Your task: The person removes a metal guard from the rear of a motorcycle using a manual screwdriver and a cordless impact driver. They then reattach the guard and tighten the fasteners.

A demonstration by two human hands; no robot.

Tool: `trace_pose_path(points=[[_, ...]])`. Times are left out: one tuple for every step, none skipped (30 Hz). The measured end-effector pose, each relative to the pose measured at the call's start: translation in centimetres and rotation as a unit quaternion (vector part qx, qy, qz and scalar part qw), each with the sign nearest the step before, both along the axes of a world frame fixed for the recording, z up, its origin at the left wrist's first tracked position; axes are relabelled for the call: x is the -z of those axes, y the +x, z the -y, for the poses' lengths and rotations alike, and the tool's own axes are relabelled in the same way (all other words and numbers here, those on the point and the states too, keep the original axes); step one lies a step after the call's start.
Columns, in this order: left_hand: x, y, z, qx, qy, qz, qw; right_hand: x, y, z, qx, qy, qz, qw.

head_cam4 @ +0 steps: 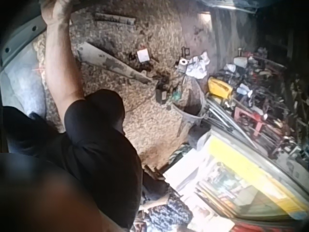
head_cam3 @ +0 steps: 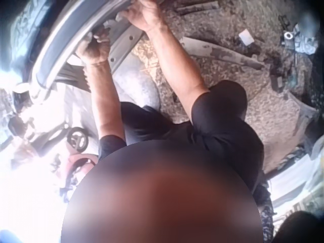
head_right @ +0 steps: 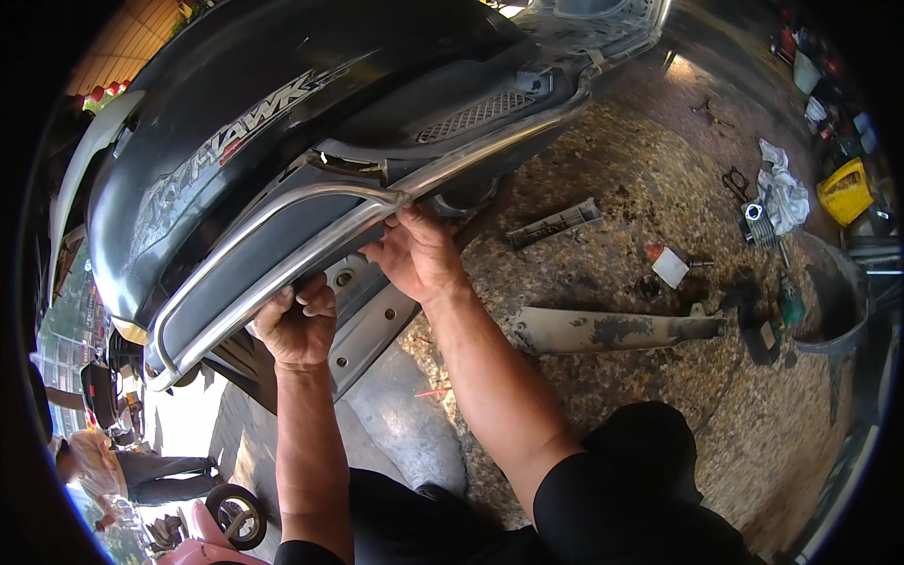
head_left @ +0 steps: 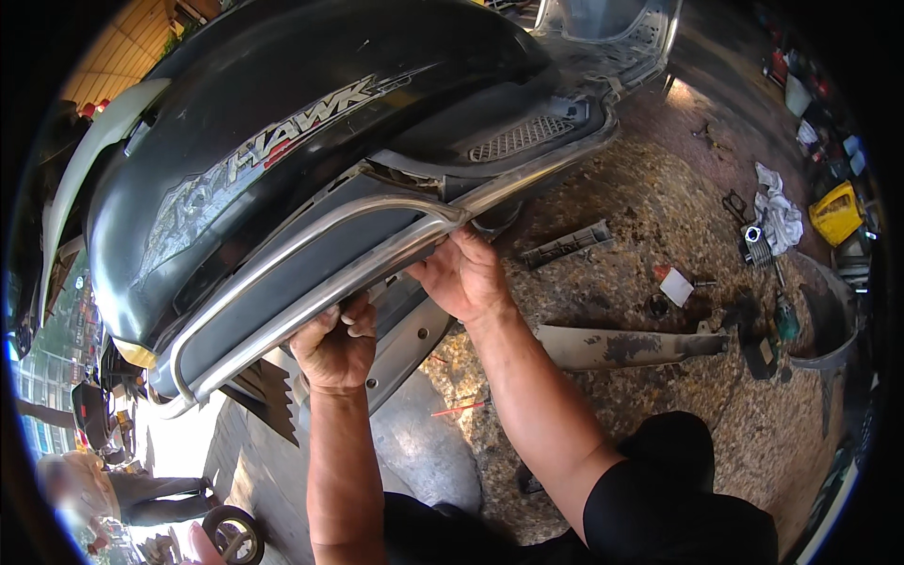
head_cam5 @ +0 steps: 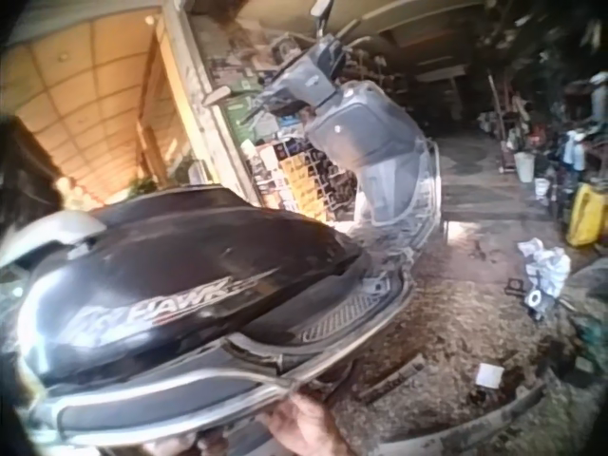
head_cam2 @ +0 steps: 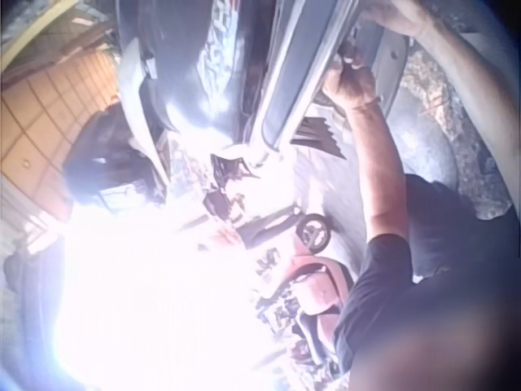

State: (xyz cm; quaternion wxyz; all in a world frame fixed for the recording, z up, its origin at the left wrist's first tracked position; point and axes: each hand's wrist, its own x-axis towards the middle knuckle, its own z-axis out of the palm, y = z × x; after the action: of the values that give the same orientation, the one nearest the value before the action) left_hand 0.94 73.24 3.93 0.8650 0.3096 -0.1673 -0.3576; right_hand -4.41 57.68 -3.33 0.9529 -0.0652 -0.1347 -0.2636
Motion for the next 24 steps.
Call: trace_pose_path(points=[[0.2, -0.2, 0.4, 0.009, -0.006, -0.012, 1.000, 0.0, 0.0, 0.0, 0.009, -0.007, -0.009, 1.000], [0.5, -0.3, 0.8, 0.027, -0.017, -0.025, 0.999, 0.0, -0.1, 0.1, 0.003, -0.013, 0.002, 1.000], [0.7, -0.5, 1.3, 0.035, -0.010, -0.009, 0.999, 0.0, -0.2, 0.0, 0.001, -0.016, 0.003, 1.000], [1.0, -0.6, 1.7, 0.036, -0.002, -0.006, 0.999, 0.0, -0.3, 0.1, -0.002, -0.019, 0.004, 1.000], [1.2, -0.7, 2.1, 0.039, 0.006, -0.005, 0.999, -0.1, -0.3, 0.1, 0.007, -0.023, 0.009, 1.000], [1.4, -0.6, 2.5, 0.042, 0.013, -0.005, 0.999, -0.1, -0.4, 0.1, 0.012, -0.027, 0.004, 1.000], [1.6, -0.6, 2.9, 0.053, 0.019, 0.008, 0.998, -0.1, -0.5, 0.1, 0.010, -0.042, 0.007, 0.999], [1.8, -0.5, 3.2, 0.054, 0.018, 0.005, 0.998, 0.0, -0.5, 0.2, 0.012, -0.053, 0.002, 0.999], [1.8, -0.3, 3.3, 0.058, 0.020, 0.002, 0.998, 0.0, -0.4, 0.2, 0.026, -0.048, -0.001, 0.998], [1.9, -0.2, 3.4, 0.061, 0.022, -0.001, 0.998, 0.0, -0.4, 0.2, 0.027, -0.049, 0.003, 0.998], [1.9, -0.1, 3.5, 0.066, 0.013, -0.001, 0.998, 0.1, -0.2, 0.2, 0.032, -0.051, 0.004, 0.998], [1.9, 0.0, 3.6, 0.069, 0.006, -0.001, 0.998, 0.1, -0.1, 0.3, 0.041, -0.055, 0.007, 0.998], [1.8, 0.0, 3.6, 0.072, -0.002, 0.000, 0.997, 0.2, 0.1, 0.2, 0.043, -0.044, 0.008, 0.998], [1.8, 0.1, 3.7, 0.076, -0.011, 0.000, 0.997, 0.2, 0.3, 0.3, 0.042, -0.036, 0.012, 0.998], [1.7, 0.1, 3.7, 0.078, -0.017, -0.002, 0.997, 0.3, 0.3, 0.3, 0.041, -0.028, 0.016, 0.999], [1.6, 0.1, 3.8, 0.080, -0.021, 0.006, 0.997, 0.3, 0.4, 0.3, 0.039, -0.025, 0.016, 0.999], [1.5, 0.2, 4.0, 0.087, -0.029, 0.013, 0.996, 0.3, 0.4, 0.4, 0.041, -0.043, 0.038, 0.998], [1.5, 0.2, 4.0, 0.086, -0.040, 0.012, 0.995, 0.4, 0.4, 0.4, 0.033, -0.040, 0.034, 0.998], [1.5, 0.2, 4.1, 0.087, -0.036, 0.020, 0.995, 0.4, 0.3, 0.4, 0.027, -0.043, 0.035, 0.998], [1.5, 0.2, 4.1, 0.081, -0.034, 0.020, 0.996, 0.4, 0.2, 0.4, 0.018, -0.046, 0.036, 0.998], [1.4, 0.1, 4.2, 0.076, -0.030, 0.022, 0.996, 0.3, 0.0, 0.4, 0.016, -0.044, 0.032, 0.998], [1.4, 0.1, 4.1, 0.056, -0.012, 0.030, 0.998, 0.3, -0.2, 0.4, 0.015, -0.041, 0.028, 0.999], [1.4, 0.0, 4.1, 0.037, 0.008, 0.039, 0.999, 0.1, -0.4, 0.3, 0.013, -0.035, 0.028, 0.999], [1.4, -0.1, 4.1, 0.016, 0.027, 0.046, 0.998, 0.0, -0.6, 0.3, 0.013, -0.030, 0.011, 0.999]])
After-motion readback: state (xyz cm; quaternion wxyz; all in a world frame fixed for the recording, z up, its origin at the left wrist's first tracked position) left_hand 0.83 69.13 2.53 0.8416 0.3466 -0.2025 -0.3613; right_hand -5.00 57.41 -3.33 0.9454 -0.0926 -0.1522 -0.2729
